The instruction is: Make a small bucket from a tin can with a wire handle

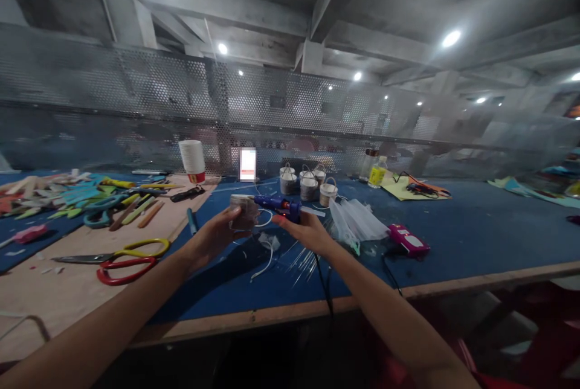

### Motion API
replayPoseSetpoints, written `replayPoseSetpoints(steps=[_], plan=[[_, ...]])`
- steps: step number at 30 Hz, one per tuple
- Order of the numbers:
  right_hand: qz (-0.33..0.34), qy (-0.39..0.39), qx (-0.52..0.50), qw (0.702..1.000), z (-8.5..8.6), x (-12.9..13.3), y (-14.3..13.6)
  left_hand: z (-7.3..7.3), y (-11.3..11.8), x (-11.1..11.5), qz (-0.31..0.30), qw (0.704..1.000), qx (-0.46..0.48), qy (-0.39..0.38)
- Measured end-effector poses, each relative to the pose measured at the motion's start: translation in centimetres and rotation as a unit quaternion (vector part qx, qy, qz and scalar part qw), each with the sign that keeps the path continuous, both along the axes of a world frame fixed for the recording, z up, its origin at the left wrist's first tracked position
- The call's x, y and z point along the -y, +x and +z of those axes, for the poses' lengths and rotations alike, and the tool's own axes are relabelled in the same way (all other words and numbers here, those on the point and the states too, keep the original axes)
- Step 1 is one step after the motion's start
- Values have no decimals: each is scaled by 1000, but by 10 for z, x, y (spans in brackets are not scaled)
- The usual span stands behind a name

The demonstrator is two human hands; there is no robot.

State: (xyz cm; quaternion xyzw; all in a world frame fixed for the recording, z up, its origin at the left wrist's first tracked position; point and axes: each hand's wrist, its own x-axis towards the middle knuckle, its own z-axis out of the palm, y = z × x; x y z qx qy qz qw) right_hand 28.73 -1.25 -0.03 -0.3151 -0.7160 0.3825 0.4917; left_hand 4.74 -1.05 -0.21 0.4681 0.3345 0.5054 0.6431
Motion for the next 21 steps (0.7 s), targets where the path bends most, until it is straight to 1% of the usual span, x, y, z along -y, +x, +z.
replayPoseSetpoints(steps=[5, 10, 17, 21], plan=[[-15, 37, 13, 999, 1, -1, 1, 0, 0, 0, -1, 1000, -8, 9], [-2, 48, 19, 999, 2, 2, 2, 0, 1, 1, 2, 1000, -7, 13], [-26, 63, 45, 997, 5, 5, 4, 1, 2, 2, 7, 1000, -11, 17], [-27, 62, 49, 996, 5, 6, 5, 1, 2, 1, 13, 1000, -13, 18]])
